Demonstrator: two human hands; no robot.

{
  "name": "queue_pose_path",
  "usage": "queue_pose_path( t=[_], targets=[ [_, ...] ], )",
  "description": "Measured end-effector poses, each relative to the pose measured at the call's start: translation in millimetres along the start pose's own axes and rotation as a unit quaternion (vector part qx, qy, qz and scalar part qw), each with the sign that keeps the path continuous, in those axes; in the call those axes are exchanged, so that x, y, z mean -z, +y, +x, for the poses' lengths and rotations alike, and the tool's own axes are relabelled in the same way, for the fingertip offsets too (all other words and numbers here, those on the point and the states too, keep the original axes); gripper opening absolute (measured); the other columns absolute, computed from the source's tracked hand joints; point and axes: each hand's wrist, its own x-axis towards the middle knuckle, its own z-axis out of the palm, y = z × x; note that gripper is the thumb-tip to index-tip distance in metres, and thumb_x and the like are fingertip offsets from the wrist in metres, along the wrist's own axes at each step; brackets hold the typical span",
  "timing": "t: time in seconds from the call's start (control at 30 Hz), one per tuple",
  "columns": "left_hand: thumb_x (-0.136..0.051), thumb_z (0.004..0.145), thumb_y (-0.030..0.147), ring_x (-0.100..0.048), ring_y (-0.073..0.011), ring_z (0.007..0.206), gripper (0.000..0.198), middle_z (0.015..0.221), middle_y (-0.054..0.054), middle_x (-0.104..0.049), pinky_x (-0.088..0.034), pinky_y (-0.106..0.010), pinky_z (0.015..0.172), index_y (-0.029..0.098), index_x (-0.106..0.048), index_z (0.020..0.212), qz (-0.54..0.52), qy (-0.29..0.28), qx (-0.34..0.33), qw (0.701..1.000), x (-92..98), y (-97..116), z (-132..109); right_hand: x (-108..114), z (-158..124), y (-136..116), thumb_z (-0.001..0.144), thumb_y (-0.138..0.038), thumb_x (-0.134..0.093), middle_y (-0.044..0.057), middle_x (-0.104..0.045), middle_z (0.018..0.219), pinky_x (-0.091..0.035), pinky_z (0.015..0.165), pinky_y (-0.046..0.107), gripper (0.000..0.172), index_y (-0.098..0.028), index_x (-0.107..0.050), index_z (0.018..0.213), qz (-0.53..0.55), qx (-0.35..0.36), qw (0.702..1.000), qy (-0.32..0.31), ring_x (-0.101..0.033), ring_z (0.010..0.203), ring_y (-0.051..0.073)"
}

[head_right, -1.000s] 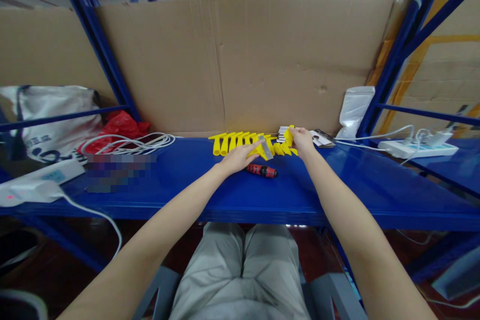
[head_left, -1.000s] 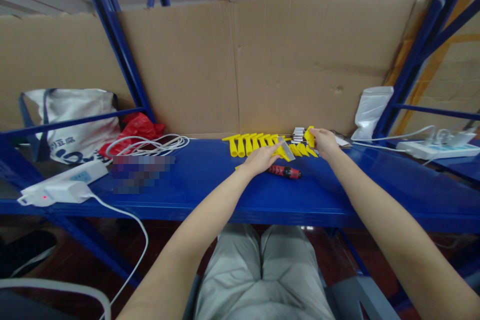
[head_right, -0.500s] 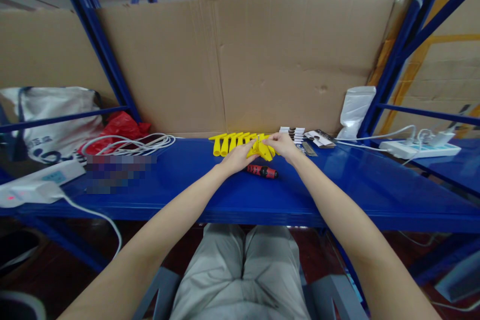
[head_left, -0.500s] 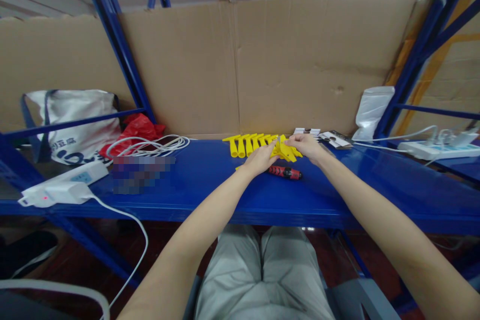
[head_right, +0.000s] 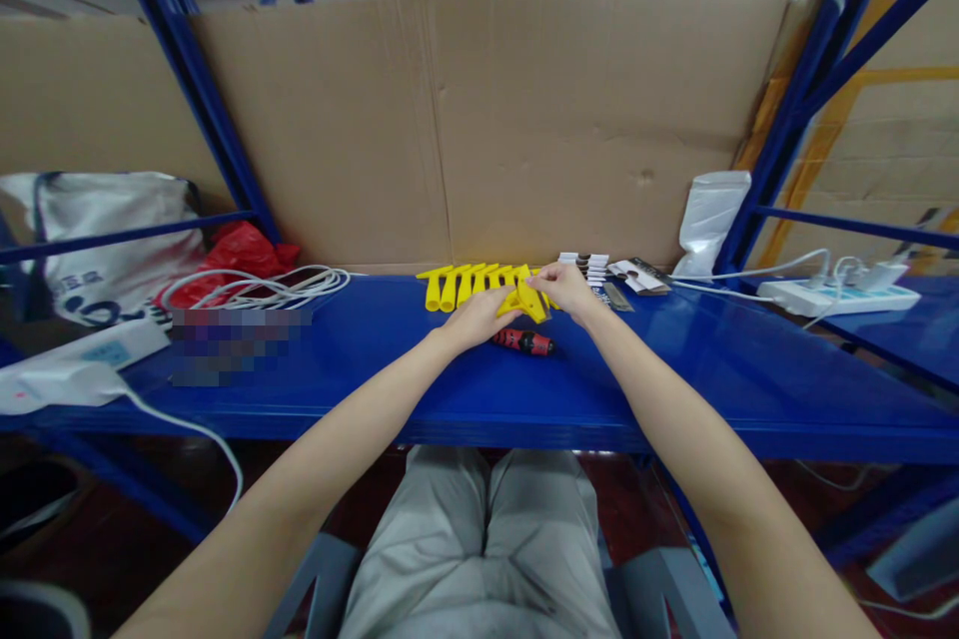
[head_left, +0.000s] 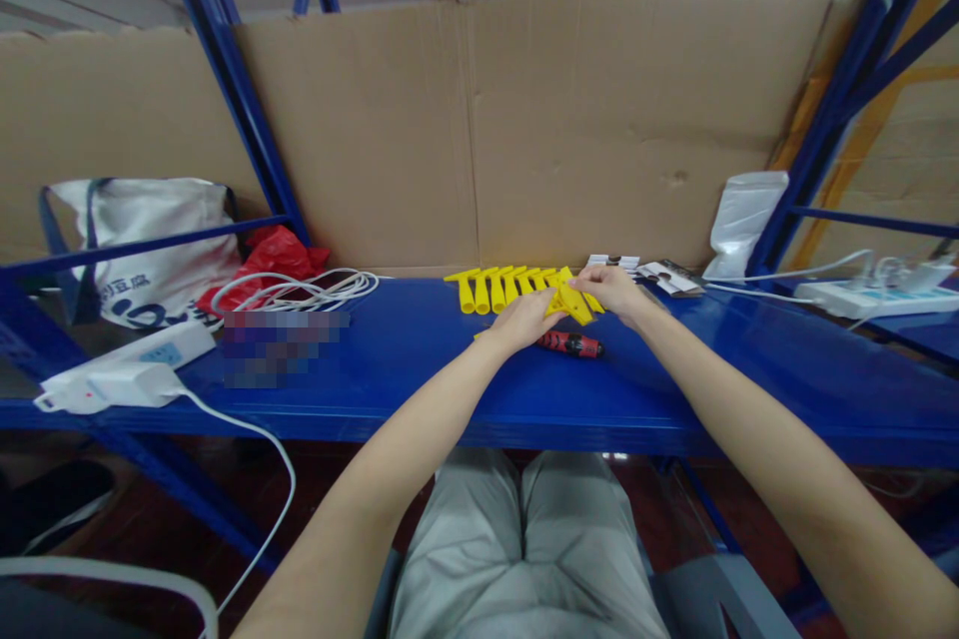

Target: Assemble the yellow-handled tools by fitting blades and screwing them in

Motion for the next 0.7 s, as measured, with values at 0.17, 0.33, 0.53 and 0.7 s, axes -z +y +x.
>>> queue_pose_path(
  t=[0.17, 0.33, 0.53, 0.7],
  targets=[
    [-0.054, 0.091, 0.027, -0.062, -0.0238, 0.112, 0.035, 0.120, -0.014, -0.066, -0.048, -0.034, 0.094, 0.010, -0.056, 0.121, -0.005, 0.005, 0.002, 1.000, -1.0, -0.7, 0.9, -2.9, 2.5, 3.3, 0.066, -0.051, -0.068, -0.001, -0.049, 0.060, -0.035, 0.055, 0.026, 0.039, -0.018, -0.052, 0.052, -0.036, 0.034, 0.998, 0.037, -0.043, 0.058, 0.011],
    [-0.052, 0.092, 0.029, -0.063, -0.0229, 0.110, 0.031, 0.119, -0.012, -0.067, -0.049, -0.034, 0.093, 0.013, -0.057, 0.118, 0.006, 0.027, 0.008, 1.000, -1.7, -3.4, 2.0, -8.3, 8.3, 11.2, 0.068, -0.045, -0.066, 0.000, -0.051, 0.066, -0.038, 0.060, 0.027, 0.031, -0.019, -0.052, 0.058, -0.086, 0.058, 0.992, 0.071, -0.046, 0.064, 0.013],
    [-0.050, 0.093, 0.029, -0.064, -0.0234, 0.108, 0.039, 0.119, -0.012, -0.066, -0.050, -0.035, 0.091, 0.015, -0.050, 0.129, 0.024, 0.042, 0.012, 0.999, -0.1, -4.4, 0.2, -16.8, 17.4, 23.4, 0.065, -0.038, -0.069, 0.002, -0.055, 0.079, -0.043, 0.067, 0.030, 0.026, -0.020, -0.051, 0.073, -0.065, 0.079, 0.986, 0.128, -0.050, 0.075, 0.016],
    [-0.050, 0.093, 0.026, -0.065, -0.0202, 0.105, 0.033, 0.114, -0.009, -0.069, -0.050, -0.034, 0.091, 0.018, -0.056, 0.125, 0.022, 0.047, -0.041, 0.998, -2.0, -9.5, 1.1, -18.7, 14.8, 19.6, 0.065, -0.033, -0.070, 0.003, -0.057, 0.084, -0.044, 0.070, 0.030, 0.026, -0.019, -0.053, 0.079, -0.033, 0.059, 0.989, 0.132, -0.052, 0.077, 0.016]
  ],
)
